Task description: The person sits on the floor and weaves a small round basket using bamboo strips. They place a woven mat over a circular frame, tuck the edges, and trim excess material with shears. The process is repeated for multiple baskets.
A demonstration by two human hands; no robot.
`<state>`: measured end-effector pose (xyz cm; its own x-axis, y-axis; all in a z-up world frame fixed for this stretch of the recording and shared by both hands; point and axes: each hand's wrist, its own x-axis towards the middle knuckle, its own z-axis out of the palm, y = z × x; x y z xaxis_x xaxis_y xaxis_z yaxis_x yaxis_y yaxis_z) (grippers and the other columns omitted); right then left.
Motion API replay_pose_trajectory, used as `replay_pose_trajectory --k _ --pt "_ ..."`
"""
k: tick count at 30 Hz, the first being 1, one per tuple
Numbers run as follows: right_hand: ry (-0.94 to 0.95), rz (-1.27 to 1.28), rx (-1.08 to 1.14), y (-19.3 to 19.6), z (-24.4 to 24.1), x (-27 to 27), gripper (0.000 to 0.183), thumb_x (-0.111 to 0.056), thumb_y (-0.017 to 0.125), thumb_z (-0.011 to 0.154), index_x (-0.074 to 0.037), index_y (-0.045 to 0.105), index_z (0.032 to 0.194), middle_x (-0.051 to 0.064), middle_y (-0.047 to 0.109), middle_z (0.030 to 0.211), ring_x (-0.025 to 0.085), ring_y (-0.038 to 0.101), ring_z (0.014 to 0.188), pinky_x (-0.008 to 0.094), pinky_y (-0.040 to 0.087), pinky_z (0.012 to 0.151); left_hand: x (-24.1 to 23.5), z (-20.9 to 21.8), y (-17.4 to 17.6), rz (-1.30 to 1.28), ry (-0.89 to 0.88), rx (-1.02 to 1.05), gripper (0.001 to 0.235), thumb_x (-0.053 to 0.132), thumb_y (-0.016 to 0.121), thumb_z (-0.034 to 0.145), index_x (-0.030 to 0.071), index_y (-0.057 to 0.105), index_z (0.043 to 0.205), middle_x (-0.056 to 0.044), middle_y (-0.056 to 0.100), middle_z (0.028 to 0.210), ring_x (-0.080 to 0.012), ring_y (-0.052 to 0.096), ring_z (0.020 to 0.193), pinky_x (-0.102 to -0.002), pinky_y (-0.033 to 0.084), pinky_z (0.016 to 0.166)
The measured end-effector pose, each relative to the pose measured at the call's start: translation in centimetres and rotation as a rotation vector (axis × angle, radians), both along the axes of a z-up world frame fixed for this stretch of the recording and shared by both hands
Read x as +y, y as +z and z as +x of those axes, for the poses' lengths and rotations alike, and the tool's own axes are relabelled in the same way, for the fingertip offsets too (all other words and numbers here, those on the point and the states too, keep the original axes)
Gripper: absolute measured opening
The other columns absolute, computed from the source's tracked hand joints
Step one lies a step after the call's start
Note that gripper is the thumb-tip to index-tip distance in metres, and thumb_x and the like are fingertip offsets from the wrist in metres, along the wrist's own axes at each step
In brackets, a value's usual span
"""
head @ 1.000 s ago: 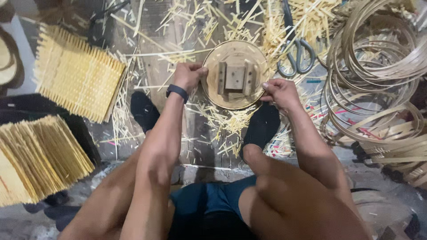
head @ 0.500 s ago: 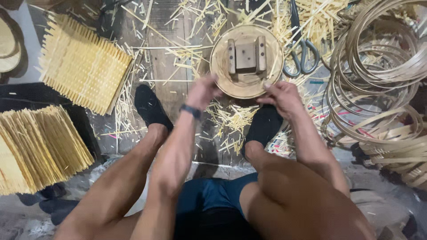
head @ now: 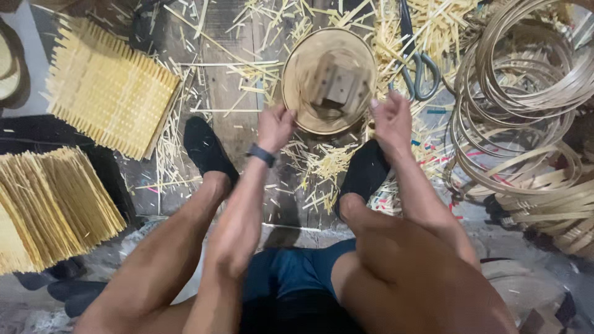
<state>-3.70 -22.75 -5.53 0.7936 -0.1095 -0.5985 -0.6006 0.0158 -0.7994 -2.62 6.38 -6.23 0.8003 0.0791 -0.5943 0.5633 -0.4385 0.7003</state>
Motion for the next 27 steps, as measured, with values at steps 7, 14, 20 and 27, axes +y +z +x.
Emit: replay_pose_trajectory --k 7,14,20,27 --pt "-0.151 0.587 0.024 6.3 2.6 4.5 0.070 -0.026 0.080 0.084 -0.006 0.043 0.141 0.009 0.060 0.127 0.024 0.063 0.118 0.042 0.058 0.099 -4.9 2.4 11.4 -0.074 -0.096 -0.750 0.036 0.034 0.068 0.102 0.004 0.066 0.123 -0.018 0.074 0.110 -0.0262 0.073 0.097 -0.038 0.060 0.083" --pt "-0.168 0.660 0.062 5.4 2.1 3.1 0.070 -0.036 0.072 0.085 -0.003 0.050 0.142 0.013 0.060 0.124 0.031 0.063 0.116 0.047 0.054 0.100 -3.4 3.9 4.8 0.032 -0.041 -0.574 0.043 0.040 0.044 0.112 0.010 0.073 0.122 -0.014 0.072 0.091 -0.0192 0.066 0.073 -0.034 0.053 0.065" --pt "-0.236 0.799 -0.112 8.2 1.2 -2.3 0.077 -0.041 0.069 0.087 -0.005 0.047 0.150 0.012 0.061 0.132 0.029 0.063 0.121 0.048 0.051 0.101 3.6 7.5 -0.9 0.084 0.215 -0.278 0.050 0.043 0.056 0.108 -0.002 0.075 0.098 -0.014 0.068 0.078 -0.0216 0.063 0.072 -0.038 0.053 0.070" --pt "-0.318 0.729 -0.151 6.2 0.2 -4.9 0.069 -0.036 0.066 0.092 -0.002 0.047 0.149 0.012 0.062 0.133 0.029 0.063 0.125 0.046 0.052 0.113 -4.8 2.1 -2.2 0.335 -0.454 -0.675 0.045 0.037 0.068 0.097 0.003 0.061 0.125 -0.020 0.058 0.137 -0.0387 0.051 0.133 -0.052 0.040 0.117"
